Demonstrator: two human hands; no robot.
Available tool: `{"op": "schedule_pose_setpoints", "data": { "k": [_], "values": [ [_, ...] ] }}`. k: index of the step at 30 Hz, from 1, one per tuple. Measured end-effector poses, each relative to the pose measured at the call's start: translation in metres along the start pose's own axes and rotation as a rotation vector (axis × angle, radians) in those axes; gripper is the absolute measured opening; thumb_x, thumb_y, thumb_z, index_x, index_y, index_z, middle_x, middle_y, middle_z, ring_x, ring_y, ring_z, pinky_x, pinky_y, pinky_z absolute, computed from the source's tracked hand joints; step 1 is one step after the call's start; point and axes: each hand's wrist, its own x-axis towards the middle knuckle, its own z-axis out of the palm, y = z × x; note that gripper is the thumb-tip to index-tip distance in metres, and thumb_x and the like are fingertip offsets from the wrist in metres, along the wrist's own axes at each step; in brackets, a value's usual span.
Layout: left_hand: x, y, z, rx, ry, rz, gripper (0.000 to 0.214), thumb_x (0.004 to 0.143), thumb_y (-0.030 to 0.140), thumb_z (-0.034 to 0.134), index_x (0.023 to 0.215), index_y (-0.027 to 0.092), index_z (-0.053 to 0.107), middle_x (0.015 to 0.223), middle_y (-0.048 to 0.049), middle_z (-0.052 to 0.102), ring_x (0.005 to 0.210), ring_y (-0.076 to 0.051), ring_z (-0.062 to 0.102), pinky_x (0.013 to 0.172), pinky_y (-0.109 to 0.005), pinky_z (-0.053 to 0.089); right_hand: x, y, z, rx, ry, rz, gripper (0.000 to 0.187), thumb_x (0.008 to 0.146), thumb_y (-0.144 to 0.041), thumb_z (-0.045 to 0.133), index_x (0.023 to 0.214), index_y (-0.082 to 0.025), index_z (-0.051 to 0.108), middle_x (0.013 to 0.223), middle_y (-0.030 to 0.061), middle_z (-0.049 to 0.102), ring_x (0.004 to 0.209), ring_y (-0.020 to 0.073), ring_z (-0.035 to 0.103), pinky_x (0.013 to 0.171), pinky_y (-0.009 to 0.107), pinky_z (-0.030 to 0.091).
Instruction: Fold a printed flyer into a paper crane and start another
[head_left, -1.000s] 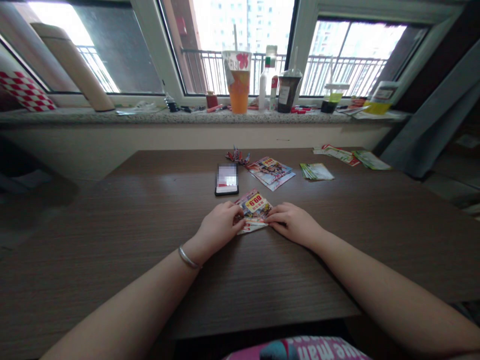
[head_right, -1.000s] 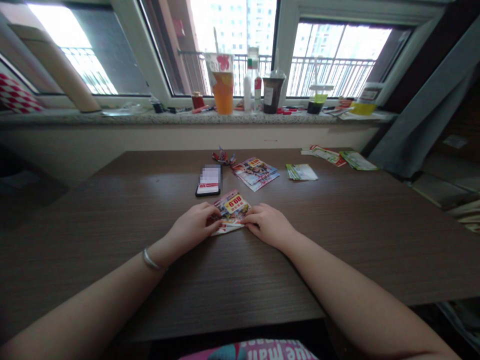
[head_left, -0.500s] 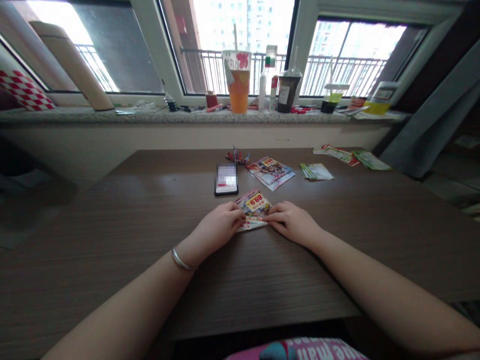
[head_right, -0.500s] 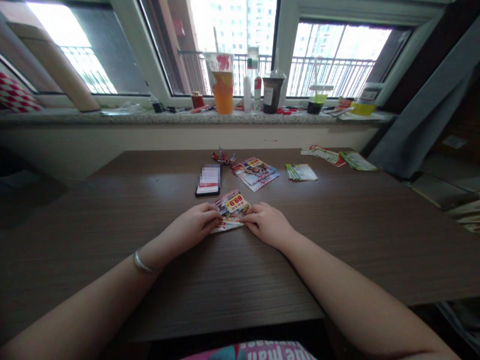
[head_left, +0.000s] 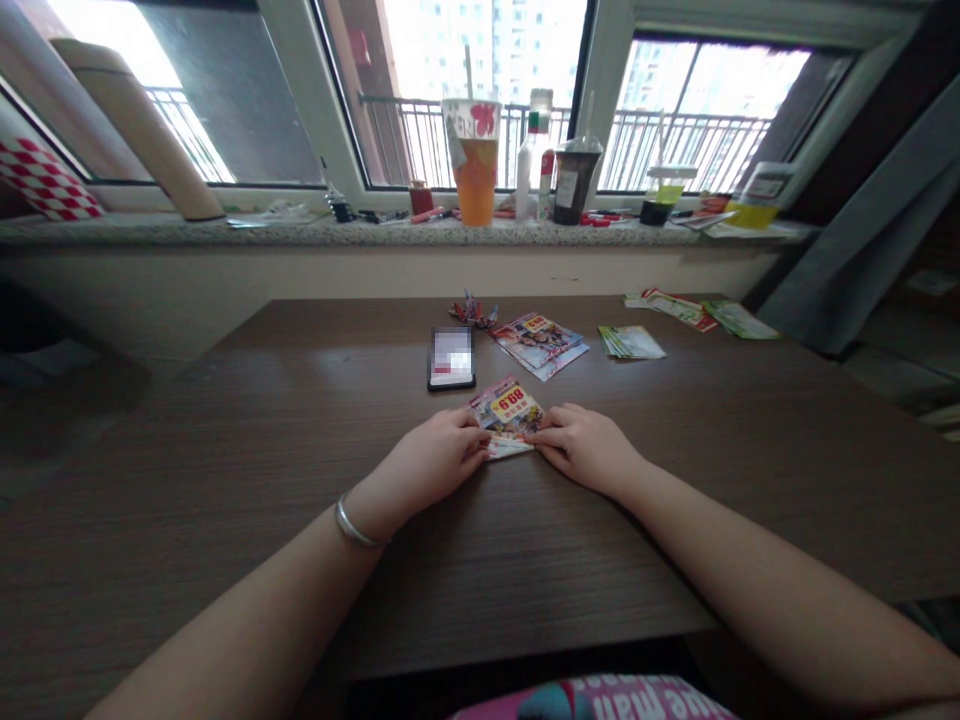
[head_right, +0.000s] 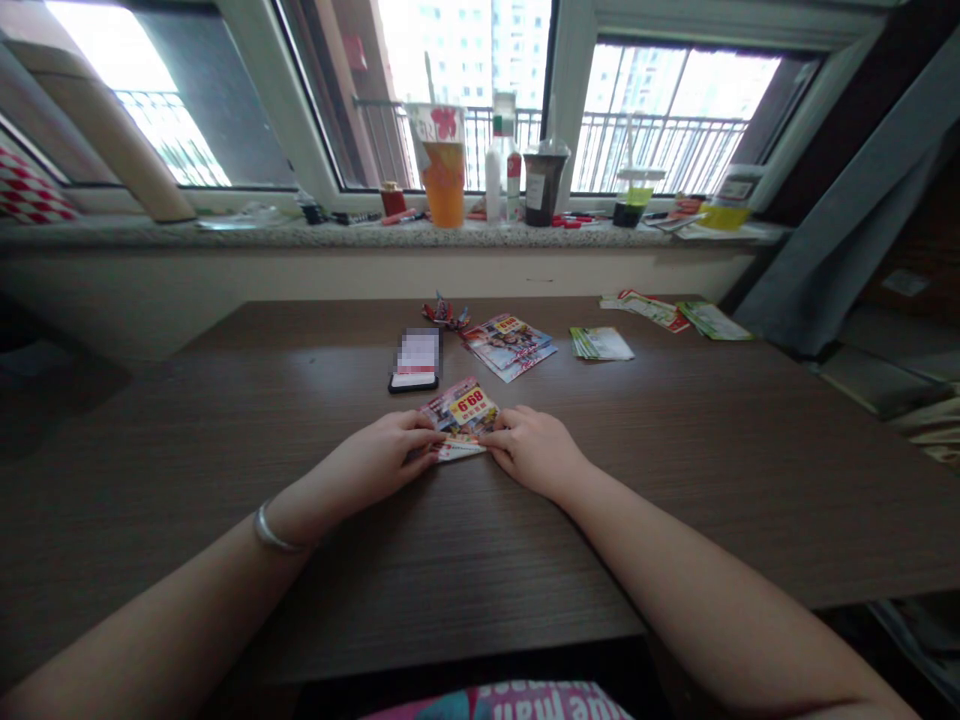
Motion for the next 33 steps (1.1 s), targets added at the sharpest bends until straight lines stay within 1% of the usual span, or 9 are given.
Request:
{"op": "schedule_pose_setpoints", "data": {
  "k": [5, 9, 14, 18, 21, 24, 27, 30, 33],
  "values": [
    [-0.0003, -0.0011, 0.0026, 0.015, 0.012, -0.006, 0.029, 0.094, 0.031, 0.046, 0.105, 0.020, 0.071, 0.106, -0.0097, 0.061, 0.098, -0.022, 0.057, 0.093, -0.036, 0.048, 0.0006, -0.0003, 0.0006, 0.011, 0.026, -0.015, 0.028, 0.094, -0.030, 0.049, 0.108, -0.029, 0.073, 0.097, 0.0066, 0.066, 0.091, 0.0204, 0.055, 0.077, 0.032, 0.045],
    [-0.0001, -0.0017, 0.0040, 0.029, 0.021, 0.000, 0.028, 0.094, 0.032, 0.046, 0.102, 0.022, 0.071, 0.105, -0.0088, 0.061, 0.097, -0.021, 0.057, 0.091, -0.035, 0.048, 0.0016, 0.0022, 0.0038, 0.029, 0.050, -0.021, 0.026, 0.094, -0.029, 0.051, 0.108, -0.029, 0.073, 0.097, 0.0071, 0.065, 0.089, 0.0200, 0.055, 0.078, 0.033, 0.045],
    [0.0003, -0.0010, 0.0052, 0.126, 0.039, -0.011, 0.026, 0.094, 0.033, 0.045, 0.099, 0.021, 0.068, 0.101, -0.0083, 0.062, 0.094, -0.021, 0.058, 0.084, -0.033, 0.049, 0.0037, 0.0057, 0.0066, 0.042, 0.053, -0.029, 0.025, 0.093, -0.028, 0.052, 0.108, -0.027, 0.073, 0.095, 0.0072, 0.066, 0.088, 0.0200, 0.055, 0.078, 0.033, 0.045],
    [-0.0001, 0.0008, 0.0056, 0.207, 0.062, -0.020, 0.027, 0.095, 0.033, 0.042, 0.093, 0.019, 0.065, 0.102, -0.0091, 0.062, 0.091, -0.022, 0.058, 0.079, -0.033, 0.049, 0.0046, 0.0053, 0.0060, 0.048, 0.067, -0.043, 0.023, 0.093, -0.028, 0.052, 0.101, -0.023, 0.073, 0.094, 0.0070, 0.066, 0.088, 0.0196, 0.055, 0.079, 0.032, 0.044],
    [-0.0004, 0.0016, 0.0053, 0.218, 0.065, -0.040, 0.026, 0.095, 0.033, 0.042, 0.096, 0.019, 0.065, 0.106, -0.0098, 0.061, 0.091, -0.022, 0.058, 0.077, -0.034, 0.049, 0.0047, 0.0049, 0.0053, 0.035, 0.072, -0.054, 0.023, 0.094, -0.028, 0.051, 0.099, -0.023, 0.073, 0.093, 0.0064, 0.066, 0.086, 0.0190, 0.055, 0.076, 0.031, 0.044],
    [-0.0003, 0.0021, 0.0049, 0.182, 0.056, -0.047, 0.027, 0.096, 0.033, 0.042, 0.105, 0.023, 0.066, 0.110, -0.0089, 0.059, 0.092, -0.022, 0.057, 0.076, -0.033, 0.049, 0.0050, 0.0048, 0.0052, 0.023, 0.063, -0.054, 0.024, 0.094, -0.029, 0.050, 0.101, -0.025, 0.073, 0.093, 0.0061, 0.066, 0.084, 0.0187, 0.055, 0.074, 0.031, 0.043],
    [0.0000, 0.0026, 0.0053, 0.171, 0.057, -0.049, 0.028, 0.096, 0.032, 0.042, 0.109, 0.026, 0.066, 0.111, -0.0083, 0.059, 0.093, -0.021, 0.057, 0.077, -0.032, 0.048, 0.0054, 0.0043, 0.0045, 0.027, 0.047, -0.047, 0.024, 0.094, -0.029, 0.051, 0.099, -0.025, 0.074, 0.091, 0.0061, 0.065, 0.085, 0.0188, 0.056, 0.074, 0.031, 0.042],
    [0.0003, 0.0040, 0.0064, 0.203, 0.066, -0.044, 0.028, 0.095, 0.031, 0.043, 0.106, 0.024, 0.068, 0.109, -0.0090, 0.059, 0.091, -0.021, 0.057, 0.076, -0.032, 0.048, 0.0059, 0.0035, 0.0023, 0.031, 0.042, -0.036, 0.023, 0.093, -0.029, 0.052, 0.098, -0.025, 0.074, 0.092, 0.0056, 0.065, 0.084, 0.0183, 0.056, 0.074, 0.030, 0.042],
    [0.0004, 0.0068, 0.0067, 0.260, 0.074, -0.036, 0.028, 0.095, 0.030, 0.042, 0.101, 0.021, 0.069, 0.102, -0.0101, 0.061, 0.089, -0.022, 0.058, 0.076, -0.034, 0.048, 0.0064, 0.0033, -0.0003, 0.027, 0.030, -0.040, 0.023, 0.093, -0.030, 0.052, 0.099, -0.026, 0.074, 0.092, 0.0050, 0.065, 0.084, 0.0179, 0.055, 0.074, 0.030, 0.042]
  ]
}}
